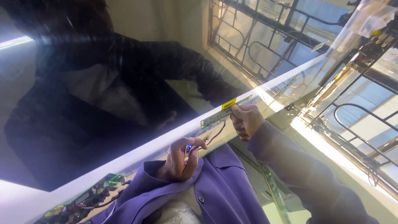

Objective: The person manipulates circuit boards and ribbon cables attached to a large flat-panel display. The person uses their hands to press connectors into place and secure adhesive strips on the electronics.

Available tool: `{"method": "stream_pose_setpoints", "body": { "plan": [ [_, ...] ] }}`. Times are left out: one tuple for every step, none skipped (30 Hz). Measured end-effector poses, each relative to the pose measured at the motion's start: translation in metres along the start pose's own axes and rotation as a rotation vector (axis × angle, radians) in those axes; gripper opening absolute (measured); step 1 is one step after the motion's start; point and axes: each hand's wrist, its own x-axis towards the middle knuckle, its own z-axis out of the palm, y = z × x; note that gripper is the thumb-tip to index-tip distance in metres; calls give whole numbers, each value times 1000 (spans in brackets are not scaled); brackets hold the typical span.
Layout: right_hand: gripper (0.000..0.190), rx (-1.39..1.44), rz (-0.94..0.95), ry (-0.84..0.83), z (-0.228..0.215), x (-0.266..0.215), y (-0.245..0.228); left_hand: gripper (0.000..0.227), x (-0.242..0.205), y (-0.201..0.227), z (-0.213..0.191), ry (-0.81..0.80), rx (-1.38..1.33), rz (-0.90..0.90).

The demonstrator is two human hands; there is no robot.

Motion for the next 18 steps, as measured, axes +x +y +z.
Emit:
{"method": "stream_pose_setpoints", "body": {
  "plan": [
    [43,-5,-12,2,1,0,-1,27,2,-1,0,0,-1,-5],
    [43,-4,-24,5,1,2,-1,27,0,-2,-1,-2,-2,7],
    [43,-10,-37,11,2,4,-1,27,-1,-2,-2,-5,-6,19],
    [44,-19,-32,13,2,2,3,27,-8,3,-2,-4,-9,11],
    [44,-21,-25,14,-1,3,3,27,-5,2,0,-2,-10,5],
    [43,-14,-19,1,-2,4,3,28,-2,1,-1,-1,-10,-2],
    [43,-7,-12,-12,-3,6,4,28,1,0,-1,0,-10,-10],
    [43,-5,-26,-7,-1,5,1,28,0,-1,-2,-4,-12,5],
    [43,-12,-28,3,1,4,-1,28,-1,-2,-3,-8,-17,18],
    [43,-25,-11,5,3,0,0,28,-7,3,-2,-3,-16,12],
    [43,-30,-6,1,1,1,-1,28,-4,2,-1,4,-14,8],
    [43,-19,-11,-5,0,2,0,28,-2,2,-3,1,-15,-3],
    [43,-9,-17,-10,0,2,1,28,0,2,-4,-3,-16,-14],
    [43,-7,-30,-4,-1,3,2,28,0,1,-2,-6,-19,-1],
    [43,1,-32,1,-1,4,3,28,-1,0,-1,-11,-24,11],
    [43,3,-20,-2,0,3,7,28,-6,3,1,-7,-25,10],
    [43,-2,-19,-4,-1,4,3,28,-3,1,0,-1,-23,9],
    [43,-15,-16,-9,-1,4,3,29,-2,2,-2,0,-24,-2]
  ]
}}
